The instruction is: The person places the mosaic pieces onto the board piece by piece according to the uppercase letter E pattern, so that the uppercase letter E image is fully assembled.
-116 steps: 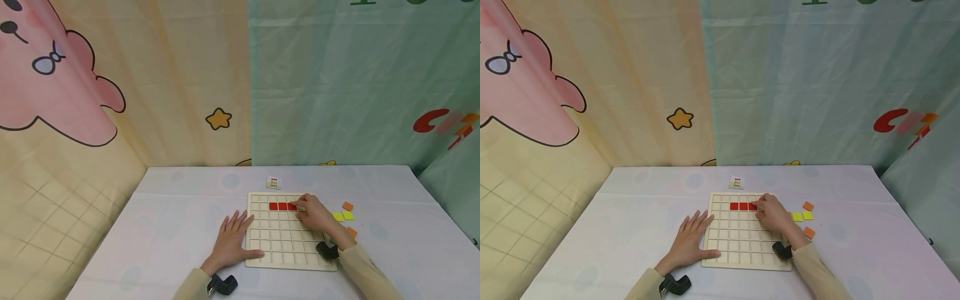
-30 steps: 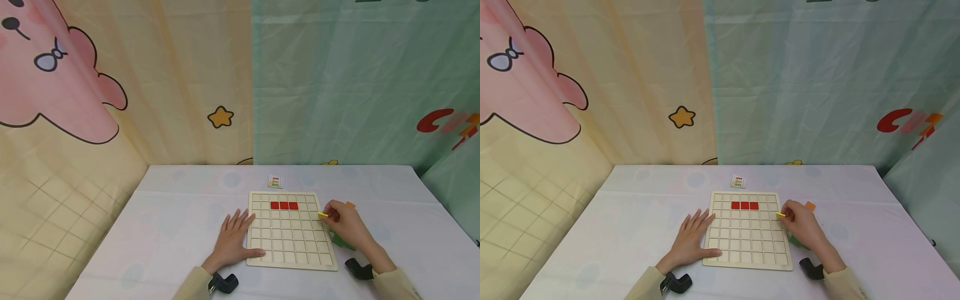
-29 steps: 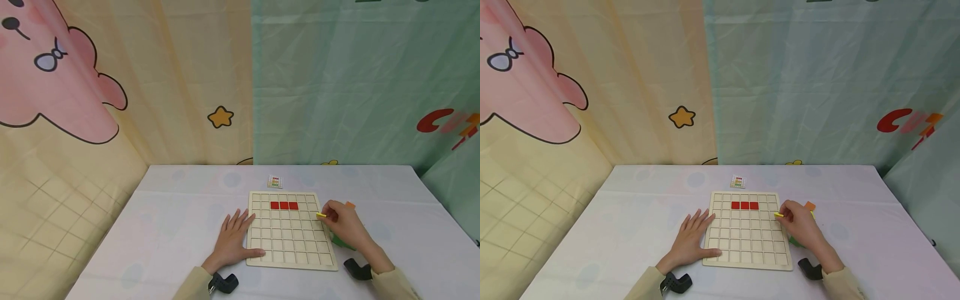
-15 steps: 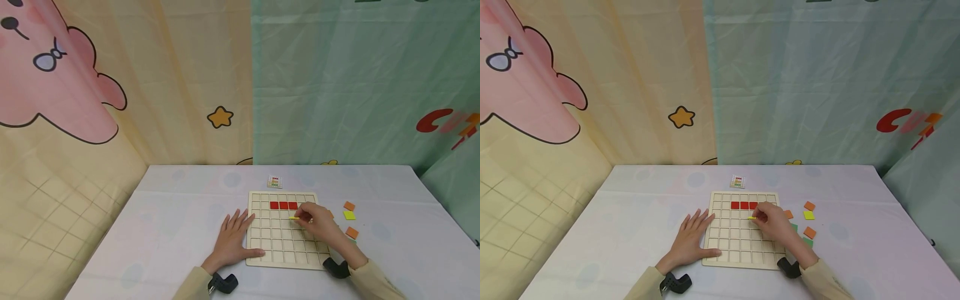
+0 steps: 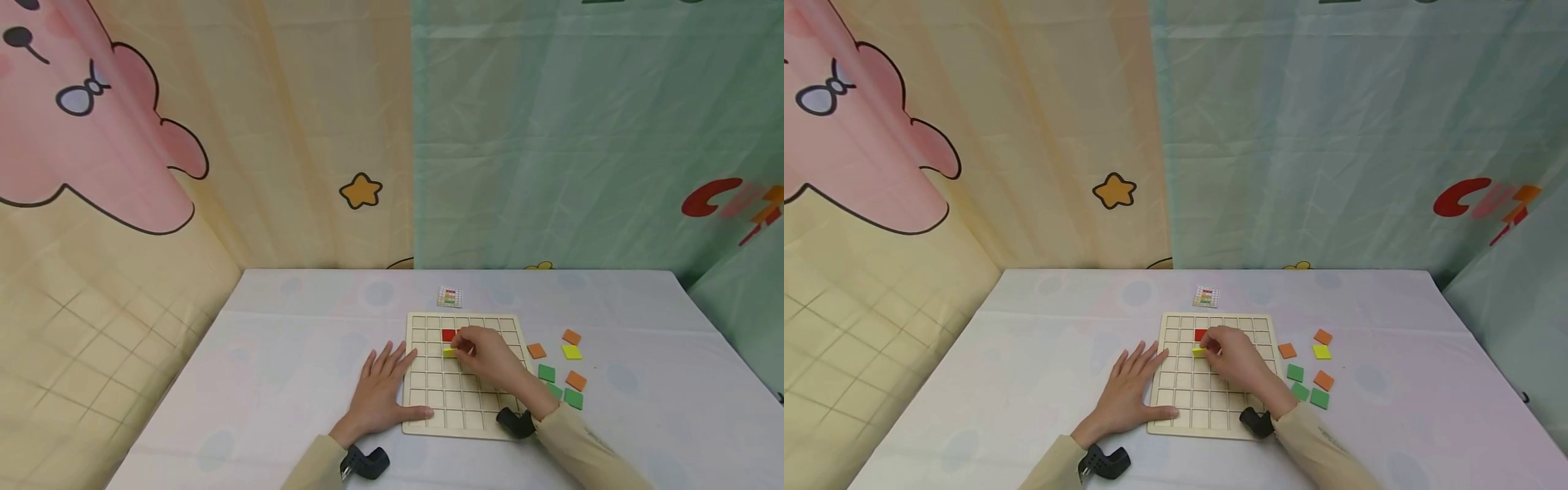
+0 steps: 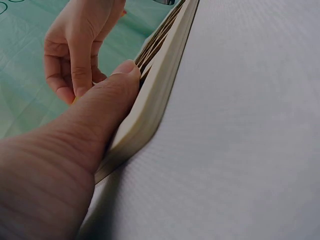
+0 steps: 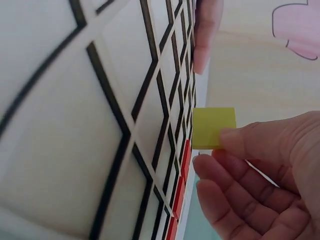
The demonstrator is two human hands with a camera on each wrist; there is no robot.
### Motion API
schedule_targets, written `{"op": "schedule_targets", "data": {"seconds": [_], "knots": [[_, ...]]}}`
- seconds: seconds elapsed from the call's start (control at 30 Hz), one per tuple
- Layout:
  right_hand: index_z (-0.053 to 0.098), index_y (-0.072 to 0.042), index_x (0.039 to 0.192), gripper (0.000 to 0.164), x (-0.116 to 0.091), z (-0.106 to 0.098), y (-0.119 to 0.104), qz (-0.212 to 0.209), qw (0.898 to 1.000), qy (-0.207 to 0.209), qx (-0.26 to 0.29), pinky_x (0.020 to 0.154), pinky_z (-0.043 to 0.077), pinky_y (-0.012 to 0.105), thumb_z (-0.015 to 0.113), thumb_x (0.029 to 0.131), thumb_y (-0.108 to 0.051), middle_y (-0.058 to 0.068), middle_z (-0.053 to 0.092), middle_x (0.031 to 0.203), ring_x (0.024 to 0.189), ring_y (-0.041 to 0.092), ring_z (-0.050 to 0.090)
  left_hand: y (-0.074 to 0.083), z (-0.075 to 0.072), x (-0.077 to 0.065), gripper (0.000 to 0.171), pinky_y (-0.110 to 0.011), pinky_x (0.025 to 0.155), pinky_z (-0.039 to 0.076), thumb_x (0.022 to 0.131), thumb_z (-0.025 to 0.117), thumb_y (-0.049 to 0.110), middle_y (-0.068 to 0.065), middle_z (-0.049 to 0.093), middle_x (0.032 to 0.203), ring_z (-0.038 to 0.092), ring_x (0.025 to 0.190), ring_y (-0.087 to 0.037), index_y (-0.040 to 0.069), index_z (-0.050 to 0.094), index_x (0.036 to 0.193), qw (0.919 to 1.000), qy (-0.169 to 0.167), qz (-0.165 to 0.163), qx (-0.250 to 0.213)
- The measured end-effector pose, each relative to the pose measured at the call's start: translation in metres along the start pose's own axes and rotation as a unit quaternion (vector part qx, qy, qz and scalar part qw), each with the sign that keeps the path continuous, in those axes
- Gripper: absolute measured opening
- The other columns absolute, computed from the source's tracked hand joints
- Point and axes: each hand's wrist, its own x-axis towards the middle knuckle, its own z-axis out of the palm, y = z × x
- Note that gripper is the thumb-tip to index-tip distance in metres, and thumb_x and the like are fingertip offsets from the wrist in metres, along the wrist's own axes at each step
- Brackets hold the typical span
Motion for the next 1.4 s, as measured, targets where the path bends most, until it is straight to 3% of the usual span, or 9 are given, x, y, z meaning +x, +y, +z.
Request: {"op": "schedule_targets", "data": {"seconds": [0.27,0.5,0.73,0.9,1.13,1.4], "knots": [[0.063,-0.014,0.078,0.016,0.007,0.008,0.004,0.063,0.998,-0.002,-0.020,0.057,0.045,0.025,0.073,0.081,-0.003,-0.010,0.055,0.070,0.063,0.008,0.049,0.001,0.001,0.000,0.103,-0.047,0.113,0.002,0.073,0.054,0.079,-0.004,0.018,0.157,0.005,0.143,-0.026,0.018,0.027,0.151,1.0000,-0.005,-0.005,-0.003],[0.069,-0.010,0.086,0.007,0.009,0.007,0.007,0.086,0.995,-0.012,-0.046,0.063,0.047,0.029,0.073,0.082,-0.005,-0.006,0.055,0.077,0.068,0.010,0.050,0.000,0.001,0.001,0.103,-0.047,0.113,0.001,0.072,0.052,0.080,-0.003,0.018,0.157,0.005,0.143,-0.025,0.018,0.027,0.151,0.9999,-0.007,-0.007,-0.001],[0.074,-0.005,0.095,0.012,0.006,0.005,0.007,0.076,0.995,-0.034,-0.060,0.061,0.042,0.028,0.071,0.083,-0.007,-0.002,0.049,0.081,0.068,0.012,0.044,0.001,0.000,0.001,0.103,-0.047,0.113,0.001,0.072,0.052,0.080,-0.003,0.018,0.157,0.004,0.143,-0.025,0.018,0.027,0.151,0.9999,-0.008,-0.009,0.002],[0.074,-0.005,0.102,0.018,0.002,0.002,0.005,0.070,0.992,-0.059,-0.087,0.057,0.037,0.027,0.071,0.085,-0.011,-0.002,0.046,0.082,0.068,0.013,0.039,0.001,-0.001,0.001,0.103,-0.047,0.113,0.001,0.073,0.053,0.079,-0.003,0.018,0.157,0.005,0.143,-0.025,0.018,0.027,0.151,0.9999,-0.009,-0.010,0.004],[0.072,-0.009,0.112,0.027,-0.010,-0.004,-0.005,0.071,0.985,-0.103,-0.123,0.059,0.038,0.027,0.070,0.085,-0.013,-0.002,0.046,0.085,0.075,0.014,0.040,0.001,-0.002,0.000,0.102,-0.047,0.113,0.001,0.073,0.054,0.078,-0.004,0.018,0.157,0.005,0.143,-0.026,0.018,0.027,0.151,0.9999,-0.009,-0.009,-0.006],[0.074,-0.010,0.103,0.018,-0.030,-0.010,0.000,-0.017,0.992,-0.085,-0.096,0.060,0.039,0.024,0.071,0.085,-0.012,-0.007,0.048,0.087,0.073,0.009,0.040,0.001,-0.001,0.000,0.102,-0.047,0.113,0.001,0.073,0.053,0.079,-0.004,0.019,0.156,0.005,0.143,-0.026,0.018,0.027,0.151,0.9999,-0.006,-0.009,-0.006]]}}
